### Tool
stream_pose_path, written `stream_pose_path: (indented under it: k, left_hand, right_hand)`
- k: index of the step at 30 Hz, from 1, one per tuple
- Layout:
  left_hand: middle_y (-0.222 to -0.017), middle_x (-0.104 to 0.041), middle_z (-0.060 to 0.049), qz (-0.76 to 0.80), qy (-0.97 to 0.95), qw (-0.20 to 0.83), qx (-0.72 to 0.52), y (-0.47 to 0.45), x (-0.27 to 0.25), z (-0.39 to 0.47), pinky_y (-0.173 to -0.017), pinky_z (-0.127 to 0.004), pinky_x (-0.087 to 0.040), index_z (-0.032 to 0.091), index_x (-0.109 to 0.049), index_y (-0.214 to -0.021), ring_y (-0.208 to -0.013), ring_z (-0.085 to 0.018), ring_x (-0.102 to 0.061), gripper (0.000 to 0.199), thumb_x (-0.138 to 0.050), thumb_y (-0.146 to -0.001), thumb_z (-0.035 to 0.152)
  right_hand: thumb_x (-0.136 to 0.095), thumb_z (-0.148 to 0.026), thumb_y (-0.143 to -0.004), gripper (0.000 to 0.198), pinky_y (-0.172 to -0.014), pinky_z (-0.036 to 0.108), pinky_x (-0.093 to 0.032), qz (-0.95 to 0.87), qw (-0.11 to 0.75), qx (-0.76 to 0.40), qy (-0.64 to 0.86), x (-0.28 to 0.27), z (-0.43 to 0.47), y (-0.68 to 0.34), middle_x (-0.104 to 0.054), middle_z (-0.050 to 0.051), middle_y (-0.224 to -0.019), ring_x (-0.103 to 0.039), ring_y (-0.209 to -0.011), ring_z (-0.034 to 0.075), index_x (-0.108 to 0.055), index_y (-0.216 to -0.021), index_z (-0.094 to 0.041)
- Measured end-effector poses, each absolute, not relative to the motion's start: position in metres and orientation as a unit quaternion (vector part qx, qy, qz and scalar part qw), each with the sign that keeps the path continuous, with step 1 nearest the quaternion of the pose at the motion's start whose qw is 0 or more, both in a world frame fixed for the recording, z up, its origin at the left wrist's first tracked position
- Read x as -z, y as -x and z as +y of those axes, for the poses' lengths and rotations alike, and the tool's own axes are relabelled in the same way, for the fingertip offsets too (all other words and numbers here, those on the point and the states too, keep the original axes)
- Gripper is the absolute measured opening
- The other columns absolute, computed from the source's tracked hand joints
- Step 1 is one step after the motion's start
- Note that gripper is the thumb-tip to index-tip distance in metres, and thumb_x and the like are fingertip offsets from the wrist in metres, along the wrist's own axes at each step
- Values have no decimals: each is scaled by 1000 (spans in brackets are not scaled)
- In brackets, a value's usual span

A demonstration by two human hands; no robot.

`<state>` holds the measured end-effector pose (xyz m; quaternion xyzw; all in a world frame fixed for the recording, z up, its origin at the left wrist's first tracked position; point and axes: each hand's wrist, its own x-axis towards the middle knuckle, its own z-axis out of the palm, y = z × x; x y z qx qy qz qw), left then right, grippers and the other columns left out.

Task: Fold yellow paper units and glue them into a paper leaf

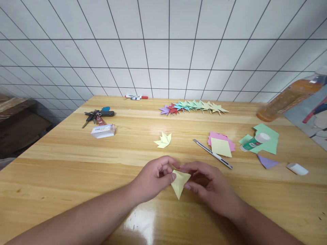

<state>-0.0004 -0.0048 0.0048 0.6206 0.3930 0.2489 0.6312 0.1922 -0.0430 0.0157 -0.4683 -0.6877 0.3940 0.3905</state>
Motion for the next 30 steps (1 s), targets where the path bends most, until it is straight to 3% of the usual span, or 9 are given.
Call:
stream_pose_path:
  k: [4,7,12,16,23,30]
  left_hand:
    - [-63,-47,4,384,-602,649,-263,0,-7,-3,-54,-20,-30,15,-52,-94,-55,-8,-40,20,-56,-80,28]
    - [-63,-46,5,384,-598,651,-267,0,-8,-3,-54,-20,-31,16,-52,-95,-54,-7,-41,20,-56,-80,27]
    - [-63,-46,5,398,-602,638,-269,0,-7,-4,-54,-20,-32,17,-51,-100,-54,-8,-42,23,-57,-79,26]
    - [-65,-48,4,402,-602,636,-267,0,-6,-3,-55,-20,-34,18,-51,-103,-56,-8,-45,26,-56,-79,27]
    - [-73,-57,0,396,-641,607,-254,-2,-4,-7,-62,-23,-38,18,-50,-108,-65,-12,-51,29,-54,-81,26]
    - [-67,-55,3,405,-617,618,-271,-2,-6,-6,-57,-21,-36,18,-51,-107,-58,-10,-48,33,-59,-77,29]
  right_hand:
    - [-48,-7,-77,34,-70,27,-52,-669,391,-436,457,-14,-42,-193,-67,4,-98,-62,-82,14,-60,-104,-23]
    - [-50,-8,-75,34,-69,27,-53,-657,379,-444,477,-12,-41,-192,-66,4,-99,-63,-83,15,-61,-104,-23]
    - [-59,-16,-74,22,-60,24,-52,-653,354,-438,507,-7,-40,-190,-68,0,-77,-61,-64,12,-65,-93,-22]
    - [-61,-21,-73,17,-60,25,-51,-634,346,-433,539,-3,-38,-189,-66,0,-71,-61,-64,13,-66,-89,-21]
    - [-56,-19,-81,11,-59,24,-45,-752,284,-299,515,-11,-41,-191,-66,0,-72,-59,-65,13,-66,-82,-22]
    - [-58,-23,-82,17,-69,27,-47,-810,289,-223,460,-14,-46,-191,-68,3,-85,-61,-77,16,-64,-98,-25]
